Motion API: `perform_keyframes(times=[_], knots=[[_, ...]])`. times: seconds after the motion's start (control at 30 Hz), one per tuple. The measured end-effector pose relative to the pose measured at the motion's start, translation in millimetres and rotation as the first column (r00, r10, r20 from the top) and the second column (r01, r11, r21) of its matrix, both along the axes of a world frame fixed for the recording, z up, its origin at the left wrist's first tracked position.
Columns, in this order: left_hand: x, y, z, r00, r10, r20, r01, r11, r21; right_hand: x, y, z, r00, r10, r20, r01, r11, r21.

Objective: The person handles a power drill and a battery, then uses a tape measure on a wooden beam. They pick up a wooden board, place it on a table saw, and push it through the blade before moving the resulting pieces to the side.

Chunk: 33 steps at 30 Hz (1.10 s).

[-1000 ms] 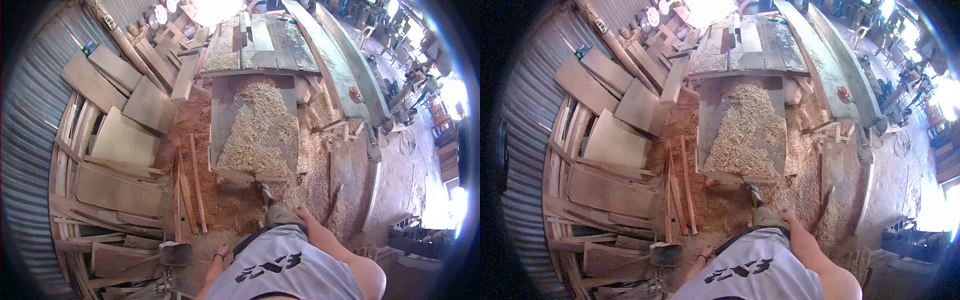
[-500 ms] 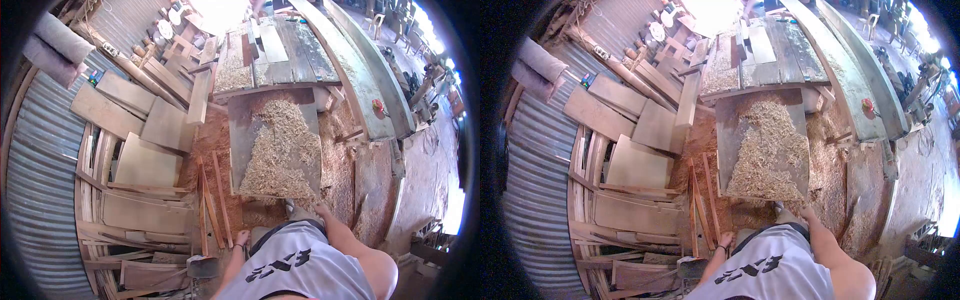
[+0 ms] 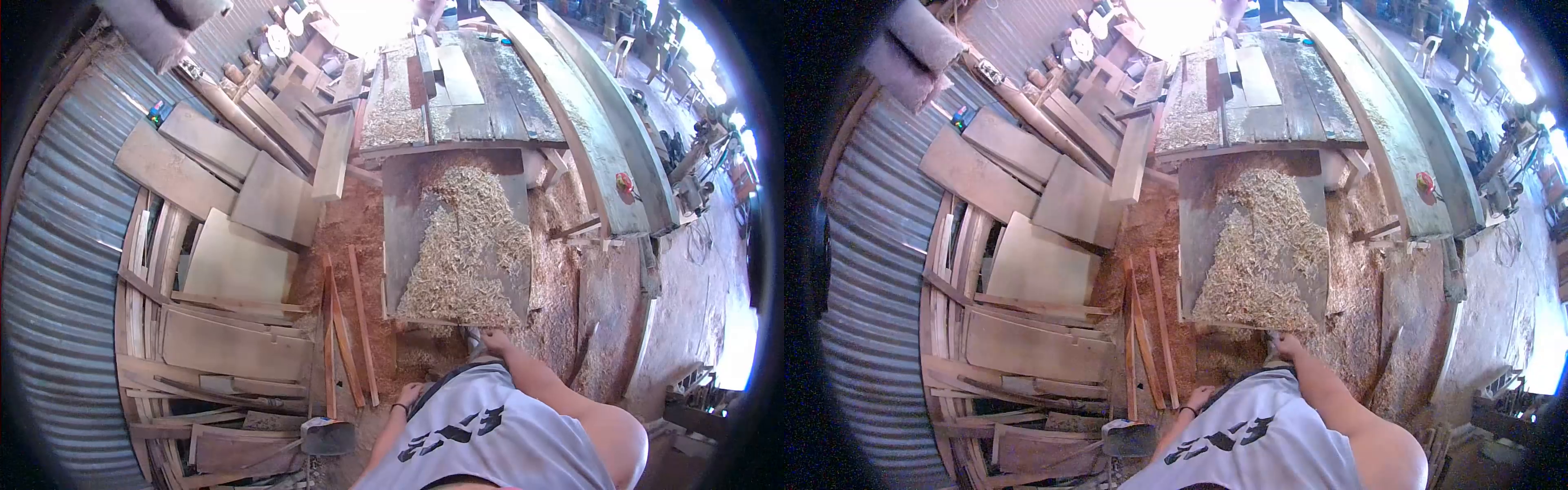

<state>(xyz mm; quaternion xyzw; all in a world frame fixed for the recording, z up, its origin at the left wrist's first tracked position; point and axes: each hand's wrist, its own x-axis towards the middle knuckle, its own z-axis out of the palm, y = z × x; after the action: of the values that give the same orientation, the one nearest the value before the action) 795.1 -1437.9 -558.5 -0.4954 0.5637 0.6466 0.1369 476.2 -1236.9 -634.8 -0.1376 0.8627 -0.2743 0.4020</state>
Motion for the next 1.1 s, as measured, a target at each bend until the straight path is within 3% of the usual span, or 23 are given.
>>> perform_keyframes(times=[0.03, 0.13, 0.27, 0.33, 0.43, 0.53, 0.63, 0.73, 0.83, 0.93, 1.03, 1.1], knots=[[11.6, -2.8, -5.6, 1.000, 0.001, 0.020, -0.001, 1.000, 0.010, 3.6, 5.2, -19.4, 0.999, 0.018, 0.047, -0.019, 1.000, 0.023], [36.3, -15.2, -7.1, 0.997, 0.025, 0.071, -0.026, 1.000, 0.011, -7.4, 3.6, 32.4, 0.984, -0.142, 0.104, 0.141, 0.990, 0.020], [53.6, -30.5, -3.4, 0.976, 0.093, 0.197, -0.112, 0.990, 0.085, -14.9, 9.2, 63.7, 0.983, -0.186, 0.009, 0.185, 0.979, 0.081], [56.8, -38.4, -9.4, 0.975, 0.011, 0.223, -0.017, 1.000, 0.022, -11.0, 11.3, 74.0, 0.985, -0.175, -0.006, 0.175, 0.984, 0.037], [49.2, -44.7, -6.7, 0.971, -0.024, 0.240, 0.019, 1.000, 0.023, -6.5, 23.0, 33.8, 0.965, -0.047, -0.257, 0.060, 0.997, 0.045], [27.7, -45.2, -5.7, 0.981, -0.064, 0.184, 0.062, 0.998, 0.021, -13.0, 11.5, 52.8, 0.987, -0.158, -0.039, 0.161, 0.984, 0.082], [2.5, -44.4, -2.5, 0.993, -0.090, 0.081, 0.092, 0.996, -0.022, -24.5, 3.0, 38.8, 0.981, -0.188, 0.058, 0.175, 0.969, 0.172], [-18.9, -41.3, -1.5, 0.998, -0.055, 0.005, 0.056, 0.997, -0.049, -29.1, -13.3, 65.7, 0.970, -0.205, 0.129, 0.185, 0.971, 0.152], [-33.3, -45.4, 5.2, 0.996, -0.065, -0.066, 0.062, 0.997, -0.047, -37.8, -17.7, 44.8, 0.989, -0.144, 0.042, 0.142, 0.989, 0.044], [-39.9, -47.8, 26.3, 0.996, -0.086, -0.025, 0.082, 0.989, -0.124, -50.3, -28.5, 42.2, 0.954, -0.231, 0.191, 0.219, 0.972, 0.082], [-38.8, -53.1, 29.2, 0.997, -0.080, 0.021, 0.082, 0.990, -0.118, -63.4, -40.4, 77.7, 0.972, -0.160, 0.172, 0.149, 0.986, 0.077], [-32.0, -54.6, 23.3, 0.998, -0.070, 0.007, 0.070, 0.991, -0.110, -75.8, -43.6, 33.1, 0.972, -0.162, 0.170, 0.161, 0.987, 0.022]])
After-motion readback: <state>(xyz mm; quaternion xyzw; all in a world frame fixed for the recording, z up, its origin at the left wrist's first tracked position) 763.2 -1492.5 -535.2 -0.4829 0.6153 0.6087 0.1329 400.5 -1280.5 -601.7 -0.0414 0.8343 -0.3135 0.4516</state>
